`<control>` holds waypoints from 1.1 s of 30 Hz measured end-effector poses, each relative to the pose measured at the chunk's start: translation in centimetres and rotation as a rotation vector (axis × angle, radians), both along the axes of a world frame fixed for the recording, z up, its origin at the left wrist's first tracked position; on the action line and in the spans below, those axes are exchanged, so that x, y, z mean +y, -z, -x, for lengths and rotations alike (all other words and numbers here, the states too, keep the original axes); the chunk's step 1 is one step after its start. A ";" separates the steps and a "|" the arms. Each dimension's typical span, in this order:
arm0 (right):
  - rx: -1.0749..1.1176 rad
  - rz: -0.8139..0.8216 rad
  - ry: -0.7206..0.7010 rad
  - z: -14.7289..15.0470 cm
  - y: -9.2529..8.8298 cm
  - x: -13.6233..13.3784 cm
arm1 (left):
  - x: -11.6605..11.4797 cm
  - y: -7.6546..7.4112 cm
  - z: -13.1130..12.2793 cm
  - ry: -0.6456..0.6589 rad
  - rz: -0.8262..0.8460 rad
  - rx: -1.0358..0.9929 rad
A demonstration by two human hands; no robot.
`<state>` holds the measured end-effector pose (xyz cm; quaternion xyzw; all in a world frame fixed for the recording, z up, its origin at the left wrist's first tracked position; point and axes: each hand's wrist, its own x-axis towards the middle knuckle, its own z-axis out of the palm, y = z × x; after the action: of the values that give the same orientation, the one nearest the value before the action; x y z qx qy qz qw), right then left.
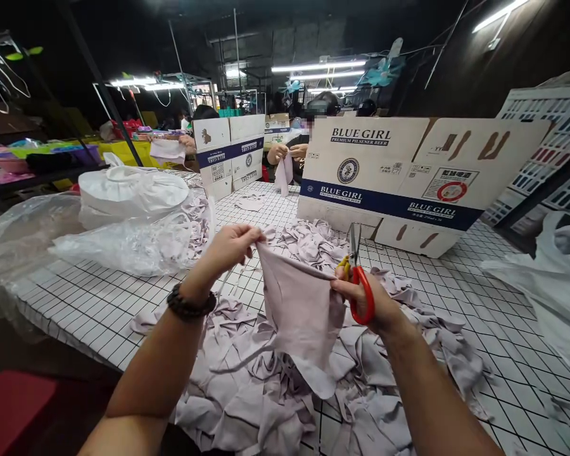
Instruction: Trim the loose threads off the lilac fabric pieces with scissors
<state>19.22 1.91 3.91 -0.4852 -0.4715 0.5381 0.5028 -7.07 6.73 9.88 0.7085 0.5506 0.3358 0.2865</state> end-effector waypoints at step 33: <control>-0.201 0.061 0.167 -4.7 0.2 -0.9 | -8.2 12.3 -6.3 0.485 -0.059 0.399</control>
<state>23.93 0.98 3.66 -0.5891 -0.4609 0.4572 0.4811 -0.82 -1.47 -2.46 0.8791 0.4009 0.1280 0.2238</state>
